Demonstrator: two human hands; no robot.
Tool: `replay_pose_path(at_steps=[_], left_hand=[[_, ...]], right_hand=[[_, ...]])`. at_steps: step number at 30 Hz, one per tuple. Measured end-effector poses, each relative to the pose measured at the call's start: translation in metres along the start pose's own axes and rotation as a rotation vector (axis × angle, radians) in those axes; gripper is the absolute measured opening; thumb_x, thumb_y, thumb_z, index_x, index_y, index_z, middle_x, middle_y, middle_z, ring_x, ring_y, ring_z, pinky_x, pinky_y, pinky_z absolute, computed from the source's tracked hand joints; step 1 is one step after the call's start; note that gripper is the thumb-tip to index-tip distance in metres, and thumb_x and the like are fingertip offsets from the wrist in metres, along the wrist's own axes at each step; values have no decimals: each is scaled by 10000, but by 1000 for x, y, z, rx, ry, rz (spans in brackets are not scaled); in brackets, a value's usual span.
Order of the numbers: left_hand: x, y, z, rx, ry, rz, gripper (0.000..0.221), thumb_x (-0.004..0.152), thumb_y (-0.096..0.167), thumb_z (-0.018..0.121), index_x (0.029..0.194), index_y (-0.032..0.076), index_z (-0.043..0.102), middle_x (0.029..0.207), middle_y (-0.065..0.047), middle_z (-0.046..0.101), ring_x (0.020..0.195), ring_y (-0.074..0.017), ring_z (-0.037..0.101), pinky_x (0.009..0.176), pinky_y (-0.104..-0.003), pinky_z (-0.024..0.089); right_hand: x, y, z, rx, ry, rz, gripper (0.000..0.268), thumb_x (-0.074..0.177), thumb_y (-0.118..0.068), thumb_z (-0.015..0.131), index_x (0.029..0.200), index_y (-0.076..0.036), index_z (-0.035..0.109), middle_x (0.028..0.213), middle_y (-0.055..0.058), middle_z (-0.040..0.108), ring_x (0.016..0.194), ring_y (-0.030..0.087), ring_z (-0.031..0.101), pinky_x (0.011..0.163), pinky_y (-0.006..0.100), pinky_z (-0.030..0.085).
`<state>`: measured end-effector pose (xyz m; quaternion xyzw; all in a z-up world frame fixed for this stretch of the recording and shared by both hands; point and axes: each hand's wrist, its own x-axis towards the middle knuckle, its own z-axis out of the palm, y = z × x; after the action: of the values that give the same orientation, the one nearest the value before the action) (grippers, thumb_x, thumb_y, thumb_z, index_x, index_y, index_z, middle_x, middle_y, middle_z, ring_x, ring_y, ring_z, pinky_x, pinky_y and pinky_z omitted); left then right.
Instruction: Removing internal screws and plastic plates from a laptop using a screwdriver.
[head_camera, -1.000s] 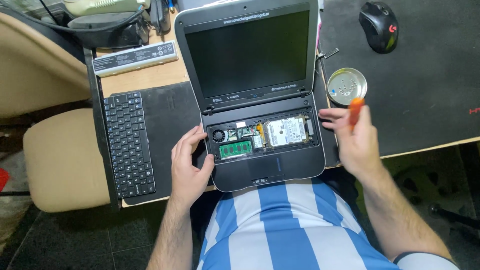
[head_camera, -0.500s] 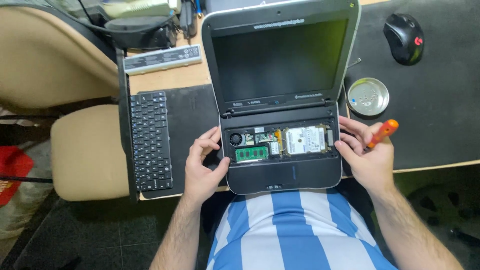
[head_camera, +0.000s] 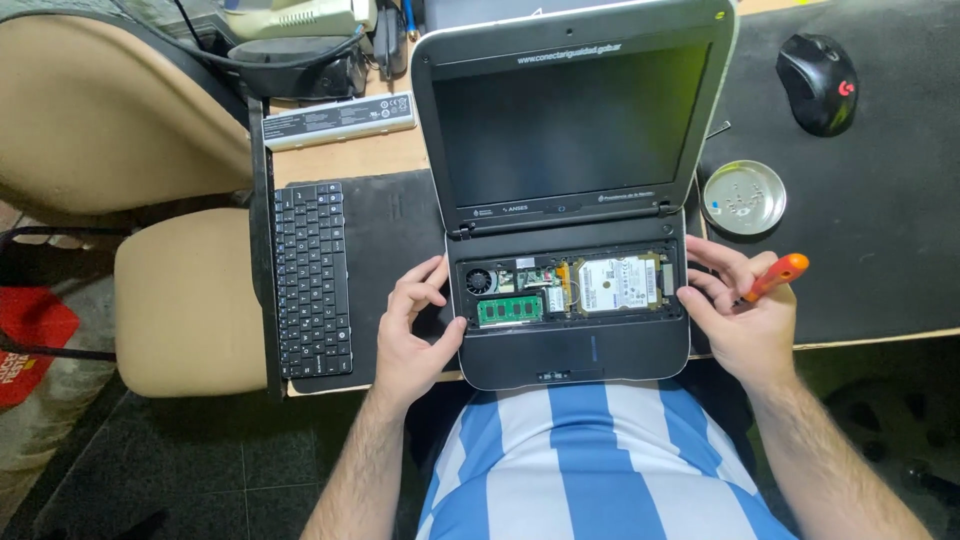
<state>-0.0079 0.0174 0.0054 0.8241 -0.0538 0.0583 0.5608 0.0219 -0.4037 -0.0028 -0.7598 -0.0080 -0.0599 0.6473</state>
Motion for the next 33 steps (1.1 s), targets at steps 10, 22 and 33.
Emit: replay_pose_path(at_steps=[10, 22, 33], left_hand=[[-3, 3, -1, -74, 3, -131, 346, 970, -85, 890, 1135, 134, 678, 1743, -197, 757, 1731, -411, 542, 1356, -647, 436], [3, 15, 1, -51, 12, -248, 412, 935, -113, 879, 1248, 95, 709, 1673, -195, 819, 1680, -414, 636, 1336, -613, 509], [55, 1, -1, 174, 122, -285, 343, 1103, 144, 860, 1439, 129, 793, 1222, -143, 940, 1138, -320, 836, 971, -416, 613]], right_hand=[[-3, 29, -7, 71, 2, 49, 537, 981, 180, 841, 1064, -140, 418, 1623, 349, 761, 1448, 474, 802, 1151, 544, 692], [6, -4, -1, 15, -37, 77, 549, 929, 125, 927, 1050, -75, 431, 1540, 342, 809, 1313, 421, 867, 1055, 485, 736], [25, -59, 17, -358, -72, 72, 310, 1096, 22, 842, 1095, 64, 534, 1607, 395, 762, 1285, 508, 852, 950, 532, 729]])
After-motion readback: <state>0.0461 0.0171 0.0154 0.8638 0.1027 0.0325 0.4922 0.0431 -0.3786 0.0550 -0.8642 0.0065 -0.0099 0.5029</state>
